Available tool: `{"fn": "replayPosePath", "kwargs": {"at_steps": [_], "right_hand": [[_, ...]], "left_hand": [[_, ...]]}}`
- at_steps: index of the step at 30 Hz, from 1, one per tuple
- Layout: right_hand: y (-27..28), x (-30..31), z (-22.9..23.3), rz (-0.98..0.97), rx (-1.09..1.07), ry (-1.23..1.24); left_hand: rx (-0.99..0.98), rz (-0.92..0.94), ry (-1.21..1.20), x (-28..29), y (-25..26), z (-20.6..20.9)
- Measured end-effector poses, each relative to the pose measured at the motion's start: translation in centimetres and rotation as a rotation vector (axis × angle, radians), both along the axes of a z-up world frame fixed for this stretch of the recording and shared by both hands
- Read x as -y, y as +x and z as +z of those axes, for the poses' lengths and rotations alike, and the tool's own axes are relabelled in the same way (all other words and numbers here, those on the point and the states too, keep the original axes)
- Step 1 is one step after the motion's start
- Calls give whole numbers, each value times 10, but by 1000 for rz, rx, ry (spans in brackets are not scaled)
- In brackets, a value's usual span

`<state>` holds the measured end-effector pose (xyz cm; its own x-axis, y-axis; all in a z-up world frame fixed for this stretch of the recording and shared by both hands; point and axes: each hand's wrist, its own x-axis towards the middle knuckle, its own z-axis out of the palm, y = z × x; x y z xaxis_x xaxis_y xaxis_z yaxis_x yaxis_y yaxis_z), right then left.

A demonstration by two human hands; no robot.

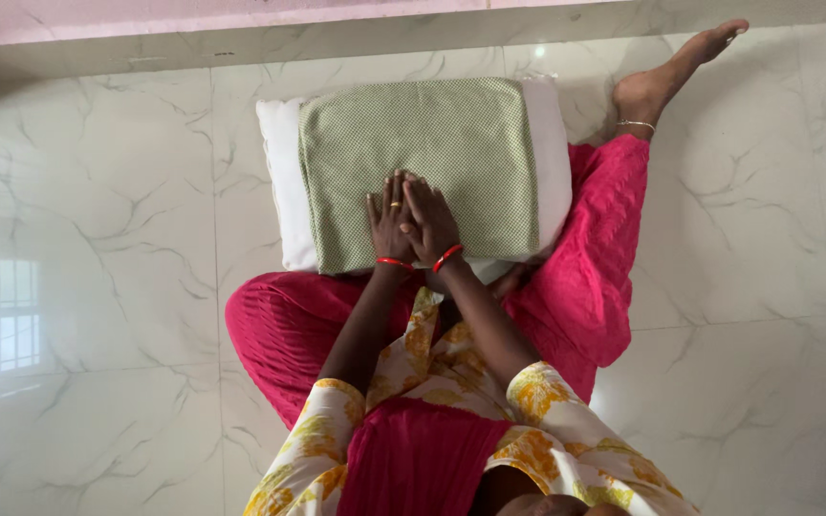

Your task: The person sits on the floor and puts pillowcases on pillows. They handle three pillows, inserting each into a different patterned pillowcase and smoothing the fabric.

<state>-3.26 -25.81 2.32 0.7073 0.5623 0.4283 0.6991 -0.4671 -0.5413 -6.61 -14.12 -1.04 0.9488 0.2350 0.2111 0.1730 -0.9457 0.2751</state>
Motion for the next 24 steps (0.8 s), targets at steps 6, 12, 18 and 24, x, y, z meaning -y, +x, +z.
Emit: {"fn": "replayPosePath", "kwargs": {"at_steps": [6, 12, 18, 24], "right_hand": [[28, 65, -41, -340, 68, -376], [46, 86, -45, -518, 16, -373], [70, 105, -46, -777, -111, -346], [73, 142, -35, -739, -146, -289]], "left_hand": [[-99, 391, -93, -56, -12, 10], [-56, 571, -235, -93, -17, 13], [-35, 622, -251, -110, -11, -11], [40, 607, -377, -113, -16, -1]]}}
